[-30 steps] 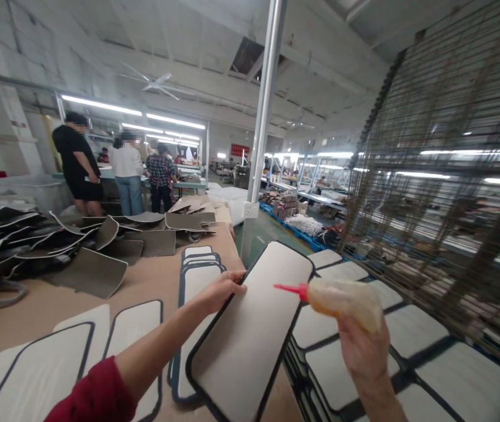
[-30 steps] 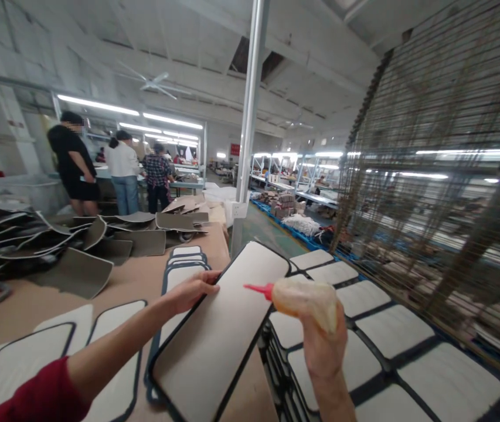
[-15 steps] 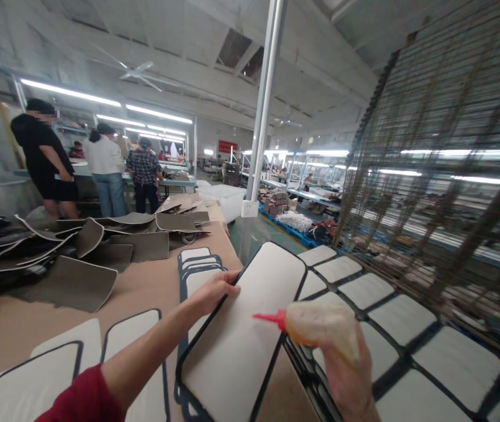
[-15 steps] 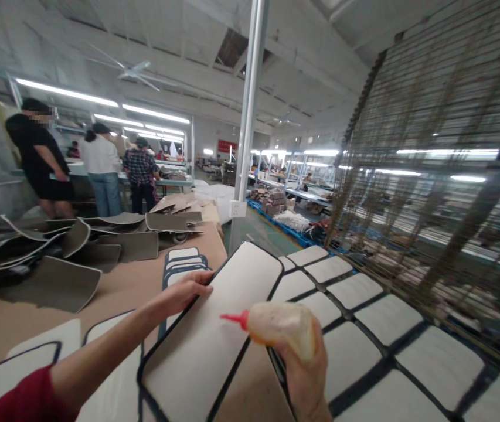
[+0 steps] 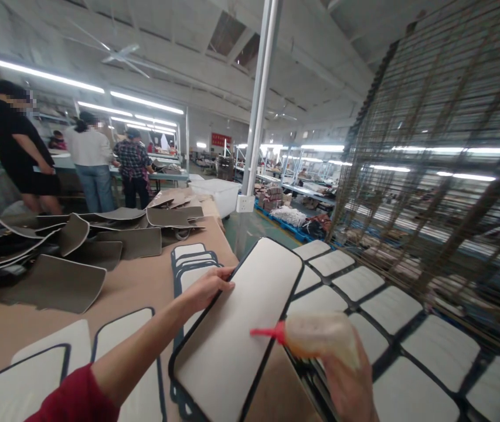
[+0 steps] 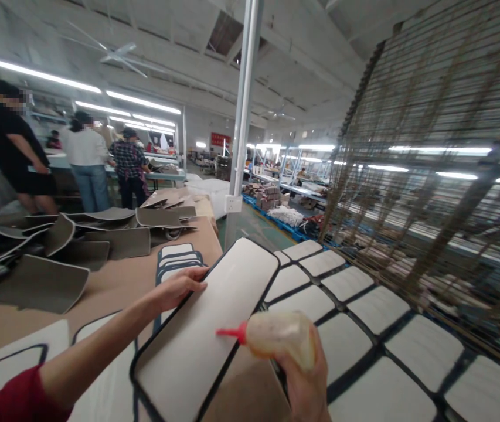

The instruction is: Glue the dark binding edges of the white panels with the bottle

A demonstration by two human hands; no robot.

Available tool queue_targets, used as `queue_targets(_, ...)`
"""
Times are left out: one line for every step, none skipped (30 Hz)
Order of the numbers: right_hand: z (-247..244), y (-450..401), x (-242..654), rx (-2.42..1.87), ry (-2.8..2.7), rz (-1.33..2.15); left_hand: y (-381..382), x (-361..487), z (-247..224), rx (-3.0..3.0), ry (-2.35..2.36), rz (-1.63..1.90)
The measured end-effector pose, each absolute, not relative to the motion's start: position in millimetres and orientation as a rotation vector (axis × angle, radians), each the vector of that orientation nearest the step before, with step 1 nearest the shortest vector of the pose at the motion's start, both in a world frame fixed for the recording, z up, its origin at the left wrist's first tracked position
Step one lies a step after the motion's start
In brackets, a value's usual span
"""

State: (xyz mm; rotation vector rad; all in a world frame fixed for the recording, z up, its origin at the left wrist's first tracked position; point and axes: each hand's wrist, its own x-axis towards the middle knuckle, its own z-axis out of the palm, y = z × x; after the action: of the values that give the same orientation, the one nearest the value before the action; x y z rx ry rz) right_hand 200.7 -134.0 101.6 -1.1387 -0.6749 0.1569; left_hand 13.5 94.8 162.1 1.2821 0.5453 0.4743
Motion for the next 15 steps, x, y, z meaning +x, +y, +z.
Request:
queue_targets(115, -125, 210, -1.122, -0.617, 0.057, 93, 15, 163, 1.285, 0.532, 0.462)
queue_targets(127, -116, 220, -1.092, -0.568, -0.032, 91, 16, 165, 1.283, 0.515, 0.449)
queue_targets(136, -109, 228, -1.079, -0.546, -0.076, 89, 18, 166, 1.276, 0.499, 0.439)
queue_targets(141, -103, 234, -1.067, -0.529, -0.114, 89, 19, 167, 1.265, 0.488, 0.437)
queue_targets(142, -101, 235, -1.068, -0.529, -0.126, 89, 20, 166, 1.25, 0.486, 0.442)
queue_targets(136, -103, 233, -1.077, -0.54, -0.113, 91, 22, 165, 1.234, 0.496, 0.451)
queue_targets(127, -107, 226, -1.089, -0.563, -0.072, 92, 22, 163, 1.219, 0.516, 0.459)
queue_targets(114, -113, 218, -1.102, -0.589, -0.017, 94, 23, 161, 1.209, 0.539, 0.464)
queue_targets(101, -120, 209, -1.11, -0.626, 0.078, 95, 23, 158, 1.204, 0.561, 0.465)
queue_targets(90, -126, 202, -1.114, -0.661, 0.174, 96, 24, 156, 1.204, 0.576, 0.463)
queue_targets(83, -130, 198, -1.116, -0.678, 0.224, 96, 24, 154, 1.207, 0.581, 0.459)
queue_targets(80, -131, 197, -1.115, -0.685, 0.229, 95, 24, 154, 1.212, 0.577, 0.454)
queue_targets(83, -129, 201, -1.11, -0.681, 0.187, 93, 25, 154, 1.218, 0.565, 0.449)
queue_targets(90, -124, 209, -1.1, -0.668, 0.111, 91, 25, 155, 1.221, 0.548, 0.438)
queue_targets(100, -117, 220, -1.074, -0.658, 0.022, 89, 26, 156, 1.223, 0.527, 0.423)
